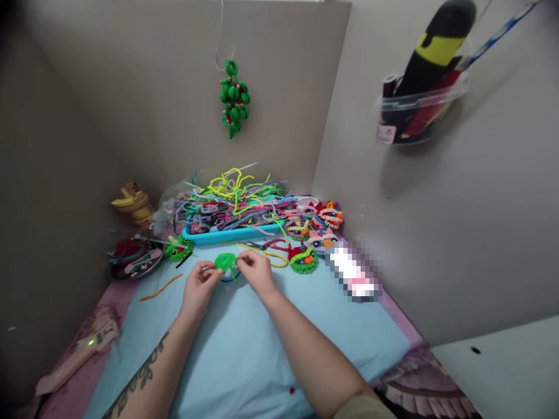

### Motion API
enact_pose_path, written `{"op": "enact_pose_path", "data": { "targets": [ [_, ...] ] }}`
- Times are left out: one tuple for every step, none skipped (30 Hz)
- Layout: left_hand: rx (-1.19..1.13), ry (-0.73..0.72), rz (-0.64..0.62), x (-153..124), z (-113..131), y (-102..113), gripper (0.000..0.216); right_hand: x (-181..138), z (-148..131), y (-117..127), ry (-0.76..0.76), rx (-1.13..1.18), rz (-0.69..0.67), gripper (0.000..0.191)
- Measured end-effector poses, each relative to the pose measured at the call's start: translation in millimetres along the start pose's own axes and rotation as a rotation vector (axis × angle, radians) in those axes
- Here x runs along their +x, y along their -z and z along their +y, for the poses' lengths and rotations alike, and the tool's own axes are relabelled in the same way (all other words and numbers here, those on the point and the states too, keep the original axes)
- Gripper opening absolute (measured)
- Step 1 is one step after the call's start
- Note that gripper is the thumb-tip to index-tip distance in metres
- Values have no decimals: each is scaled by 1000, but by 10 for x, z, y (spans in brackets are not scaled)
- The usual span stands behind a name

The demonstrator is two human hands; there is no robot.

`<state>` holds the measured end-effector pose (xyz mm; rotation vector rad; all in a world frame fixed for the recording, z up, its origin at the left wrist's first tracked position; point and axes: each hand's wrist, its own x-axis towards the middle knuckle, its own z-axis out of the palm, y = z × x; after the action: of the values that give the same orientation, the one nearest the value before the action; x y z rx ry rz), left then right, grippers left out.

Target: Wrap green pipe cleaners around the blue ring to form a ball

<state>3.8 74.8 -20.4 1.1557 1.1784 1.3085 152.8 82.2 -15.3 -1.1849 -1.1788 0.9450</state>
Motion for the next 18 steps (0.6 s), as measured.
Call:
{"op": "enact_pose_path", "data": {
  "targets": [
    [-7, -9, 4, -3, 4, -3, 33, 3, 13, -13, -45, 47, -12, 9],
    [-13, -20, 9, -5, 8, -6, 32, 6, 29, -26, -83, 86, -18, 9],
    [-18, -31, 14, -8, 11, -9, 32, 8, 47, -38, -107, 109, -14, 9],
    [-19, -40, 16, -11, 13, -12, 31, 8, 67, -51, -117, 115, -1, 10],
    [-18, -49, 17, -14, 14, -16, 31, 7, 87, -62, -116, 109, 17, 10],
    [-15, -58, 19, -17, 14, -19, 31, 5, 105, -73, -109, 100, 37, 10],
    [-12, -66, 21, -21, 13, -21, 30, 1, 121, -83, -102, 93, 53, 9],
    [-7, -75, 26, -25, 13, -23, 30, -5, 134, -92, -103, 92, 57, 9],
    [-3, -84, 33, -28, 13, -24, 29, -14, 141, -99, -109, 99, 45, 10],
    [3, -94, 44, -31, 14, -25, 28, -25, 143, -106, -120, 113, 15, 10],
    [12, -106, 54, -33, 15, -25, 27, -38, 139, -113, -128, 130, -27, 10],
    [23, -118, 63, -35, 18, -26, 26, -55, 131, -122, -132, 148, -74, 11],
    [34, -130, 73, -38, 22, -27, 26, -74, 119, -132, -135, 164, -124, 12],
    [44, -140, 81, -41, 26, -28, 25, -93, 105, -144, -141, 179, -170, 16],
    [52, -148, 85, -44, 30, -30, 24, -113, 91, -159, -151, 192, -204, 22],
    [55, -151, 85, -47, 34, -34, 24, -130, 79, -175, -165, 206, -223, 30],
    [54, -150, 80, -51, 38, -37, 24, -143, 71, -193, -176, 222, -232, 37],
    [50, -147, 72, -54, 41, -41, 24, -153, 68, -210, -178, 243, -233, 40]
  ]
}}
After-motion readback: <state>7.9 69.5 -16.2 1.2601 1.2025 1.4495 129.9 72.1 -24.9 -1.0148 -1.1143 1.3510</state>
